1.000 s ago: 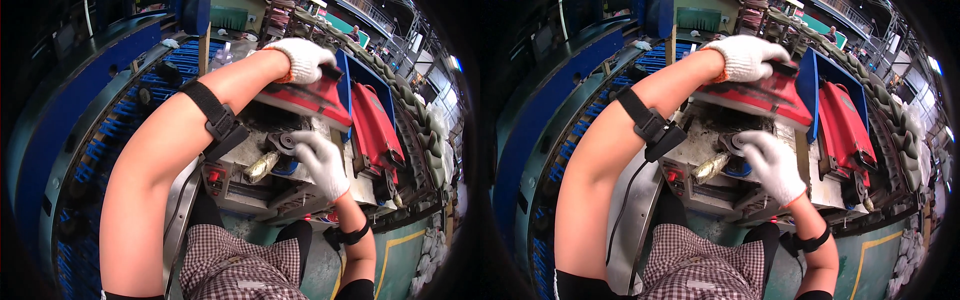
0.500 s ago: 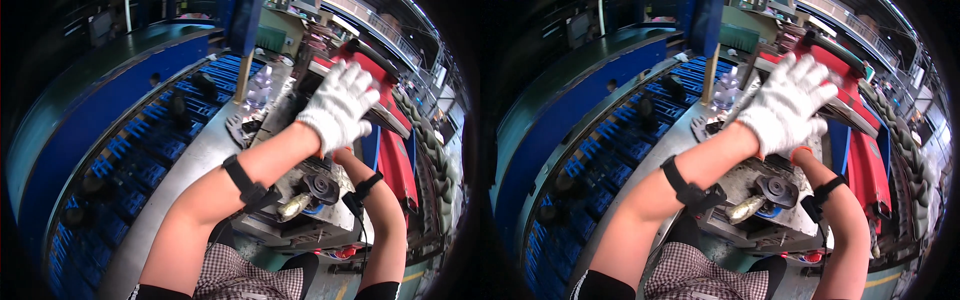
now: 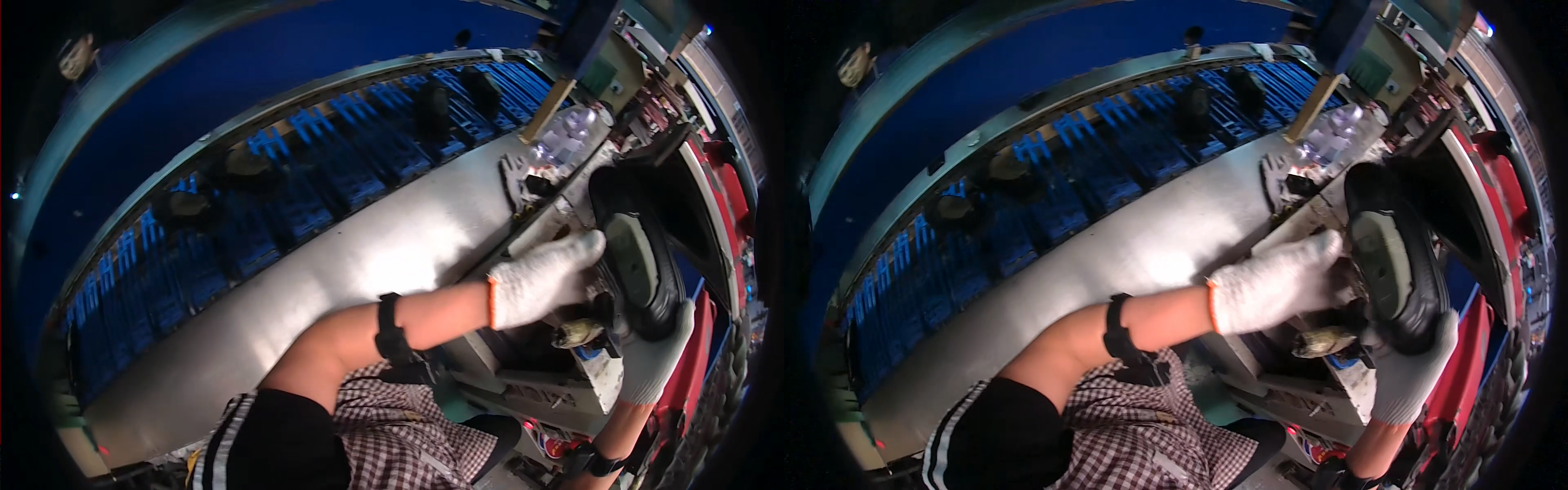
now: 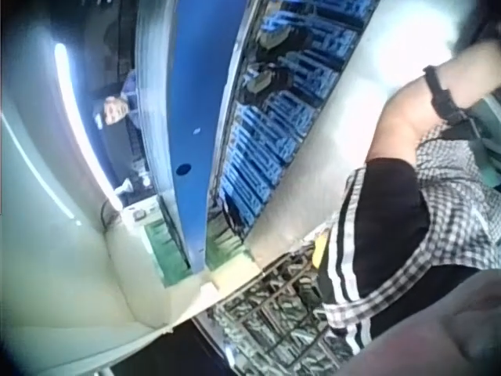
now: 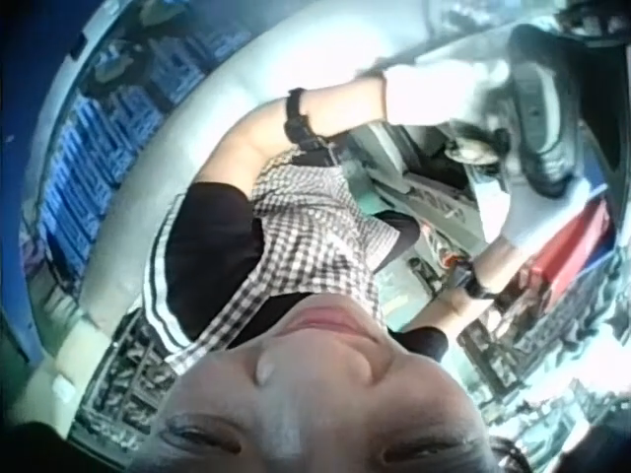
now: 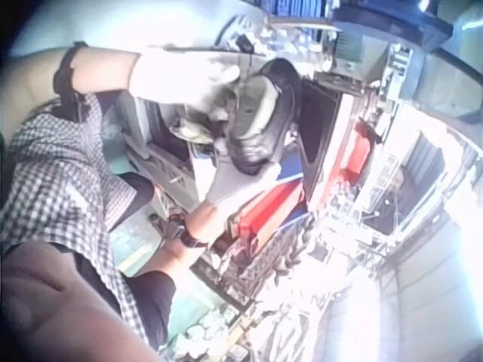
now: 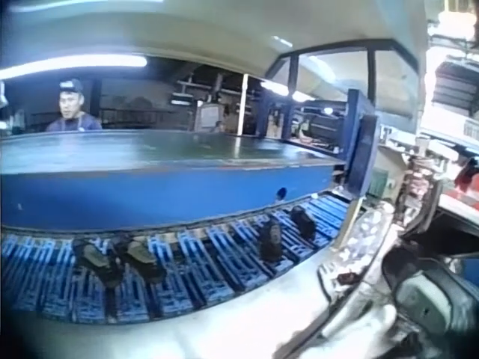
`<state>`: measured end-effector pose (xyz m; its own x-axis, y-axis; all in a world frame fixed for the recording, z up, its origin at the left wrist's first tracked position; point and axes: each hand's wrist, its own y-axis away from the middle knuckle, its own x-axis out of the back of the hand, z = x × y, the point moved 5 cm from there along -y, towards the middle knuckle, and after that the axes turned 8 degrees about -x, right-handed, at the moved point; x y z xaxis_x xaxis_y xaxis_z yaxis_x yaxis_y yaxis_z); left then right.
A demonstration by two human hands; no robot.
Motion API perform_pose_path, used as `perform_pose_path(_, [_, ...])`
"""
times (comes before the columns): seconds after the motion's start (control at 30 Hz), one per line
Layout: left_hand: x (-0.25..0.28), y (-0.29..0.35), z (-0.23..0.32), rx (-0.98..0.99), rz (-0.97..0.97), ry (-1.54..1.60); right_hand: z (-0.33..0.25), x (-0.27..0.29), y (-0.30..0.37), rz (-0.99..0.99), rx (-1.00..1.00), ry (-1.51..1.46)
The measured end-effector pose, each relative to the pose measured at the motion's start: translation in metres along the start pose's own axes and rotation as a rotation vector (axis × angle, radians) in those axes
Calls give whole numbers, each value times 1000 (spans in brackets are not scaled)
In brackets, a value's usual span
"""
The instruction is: Operate a shoe-lasting machine to shape shoes on a conveyor line.
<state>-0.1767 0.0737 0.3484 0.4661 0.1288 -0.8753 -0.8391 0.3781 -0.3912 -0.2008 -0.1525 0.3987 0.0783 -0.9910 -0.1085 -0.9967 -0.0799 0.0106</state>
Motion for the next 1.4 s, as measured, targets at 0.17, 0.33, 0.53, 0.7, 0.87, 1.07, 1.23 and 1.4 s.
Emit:
perform_pose_path(0.17, [-10, 40, 39, -178, 311, 19, 26, -93, 20, -30, -85, 496])
perform_pose_path(0.33, [48, 62, 139, -248, 851, -715, 0, -67, 62, 158, 351, 605])
perform_pose_path(0.53, [223, 0, 286, -162, 1041, -1204, -6, 31, 103, 653, 373, 383])
perform_pose_path(0.7, [284, -3, 348, -231, 958, -1840, -1, 45, 108, 759, 409, 349])
perform_pose_path(0.87, [273, 6, 297, 46, 1060, -2062, 12, 16, 104, 749, 420, 414])
perform_pose_path(1.07, [191, 105, 275, -96, 876, -1927, 8, -4, 109, 721, 654, 586])
perform_pose_path(1.23, [167, 269, 382, -916, 1748, -1875, 12, -10, 110, 738, 634, 507])
perform_pose_path(1.4, [232, 255, 398, -604, 2263, -1008, 36, 36, 124, 662, 390, 490])
